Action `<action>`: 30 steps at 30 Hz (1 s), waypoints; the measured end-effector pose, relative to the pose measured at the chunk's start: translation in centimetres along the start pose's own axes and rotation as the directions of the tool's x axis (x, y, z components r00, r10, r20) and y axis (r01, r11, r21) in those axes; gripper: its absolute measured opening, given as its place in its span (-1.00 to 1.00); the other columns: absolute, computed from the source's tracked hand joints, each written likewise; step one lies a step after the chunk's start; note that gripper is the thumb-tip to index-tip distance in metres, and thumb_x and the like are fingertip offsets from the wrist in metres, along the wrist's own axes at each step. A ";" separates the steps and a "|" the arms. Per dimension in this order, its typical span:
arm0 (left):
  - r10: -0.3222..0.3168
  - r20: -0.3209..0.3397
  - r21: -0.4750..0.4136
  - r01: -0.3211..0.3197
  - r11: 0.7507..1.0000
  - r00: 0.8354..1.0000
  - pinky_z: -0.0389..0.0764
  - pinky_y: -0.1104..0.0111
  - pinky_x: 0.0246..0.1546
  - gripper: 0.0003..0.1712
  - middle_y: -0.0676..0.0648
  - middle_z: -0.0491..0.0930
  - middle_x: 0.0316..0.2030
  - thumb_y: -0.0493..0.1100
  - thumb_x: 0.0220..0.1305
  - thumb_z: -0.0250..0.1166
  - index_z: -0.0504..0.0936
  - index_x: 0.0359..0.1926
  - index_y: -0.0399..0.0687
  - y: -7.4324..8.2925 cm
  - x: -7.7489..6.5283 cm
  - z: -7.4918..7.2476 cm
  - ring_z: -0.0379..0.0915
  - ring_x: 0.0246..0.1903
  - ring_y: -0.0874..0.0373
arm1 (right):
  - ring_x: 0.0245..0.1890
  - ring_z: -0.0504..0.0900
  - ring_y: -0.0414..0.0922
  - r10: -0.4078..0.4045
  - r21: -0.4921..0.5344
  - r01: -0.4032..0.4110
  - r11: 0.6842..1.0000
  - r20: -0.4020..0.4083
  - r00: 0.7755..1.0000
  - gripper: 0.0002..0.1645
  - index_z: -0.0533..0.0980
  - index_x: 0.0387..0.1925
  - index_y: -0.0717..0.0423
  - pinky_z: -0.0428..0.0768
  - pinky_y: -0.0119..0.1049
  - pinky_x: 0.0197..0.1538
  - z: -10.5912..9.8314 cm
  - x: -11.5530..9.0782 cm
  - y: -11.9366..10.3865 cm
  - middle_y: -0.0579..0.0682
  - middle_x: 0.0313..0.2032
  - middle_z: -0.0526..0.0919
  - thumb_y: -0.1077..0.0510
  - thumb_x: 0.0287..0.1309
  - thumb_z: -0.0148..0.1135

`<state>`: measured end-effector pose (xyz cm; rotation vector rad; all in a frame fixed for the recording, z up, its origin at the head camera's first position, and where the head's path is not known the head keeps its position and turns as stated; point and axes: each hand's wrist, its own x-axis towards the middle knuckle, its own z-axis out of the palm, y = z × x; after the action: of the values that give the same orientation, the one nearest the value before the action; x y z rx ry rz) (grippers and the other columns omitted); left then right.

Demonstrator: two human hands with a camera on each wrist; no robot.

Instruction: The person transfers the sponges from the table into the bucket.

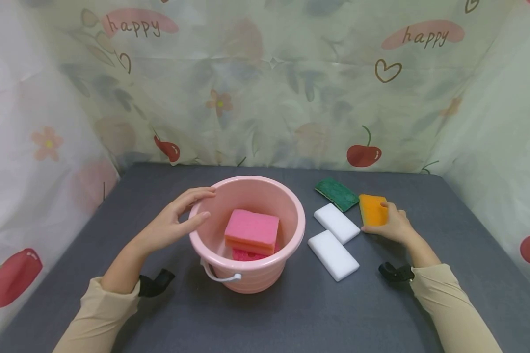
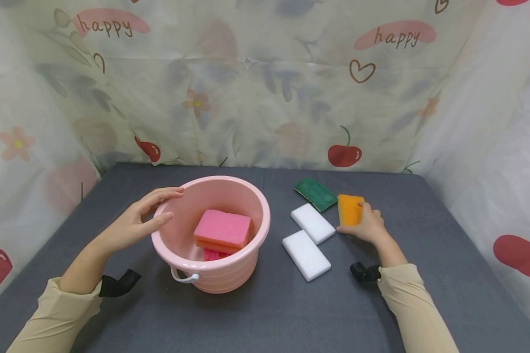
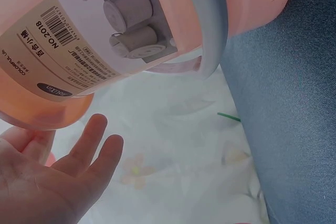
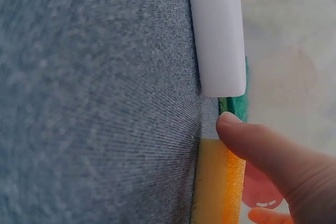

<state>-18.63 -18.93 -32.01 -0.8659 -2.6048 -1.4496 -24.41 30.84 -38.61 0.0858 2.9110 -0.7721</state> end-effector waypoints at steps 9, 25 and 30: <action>-0.007 0.004 -0.004 0.007 1.000 1.000 0.24 0.68 0.12 -0.52 -0.07 0.28 0.28 -0.21 0.27 0.17 0.39 0.21 -0.05 0.1 0.0 0.0 0.17 0.27 0.05 | 0.07 0.20 0.37 -0.016 0.009 0.017 1.000 -0.029 0.999 0.20 -0.11 0.31 0.52 0.25 0.30 0.17 -0.1 0.0 0.1 0.60 0.18 0.09 -0.12 -0.03 0.34; -0.014 0.007 0.006 0.014 1.000 1.000 0.23 0.69 0.12 -0.52 -0.07 0.27 0.29 -0.20 0.27 0.17 0.38 0.22 -0.04 0.0 0.0 0.0 0.16 0.29 0.05 | 0.08 0.21 0.39 -0.040 0.028 0.044 0.999 -0.136 0.990 0.08 -0.05 0.31 0.51 0.23 0.31 0.15 -0.6 0.0 0.4 0.61 0.18 0.13 0.02 -0.02 0.31; -0.022 0.008 0.009 0.022 1.000 1.000 0.23 0.68 0.13 -0.51 -0.05 0.27 0.29 -0.19 0.27 0.18 0.38 0.22 -0.02 0.1 0.0 -0.1 0.16 0.29 0.06 | 0.09 0.18 0.39 -0.033 0.050 0.041 0.998 -0.141 0.989 0.09 -0.07 0.32 0.48 0.22 0.32 0.15 -1.1 0.0 0.3 0.60 0.20 0.10 0.01 0.00 0.32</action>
<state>-18.60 -18.95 -31.93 -0.8460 -2.6324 -1.4423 -24.52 31.64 -37.86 0.0948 3.0318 -0.8841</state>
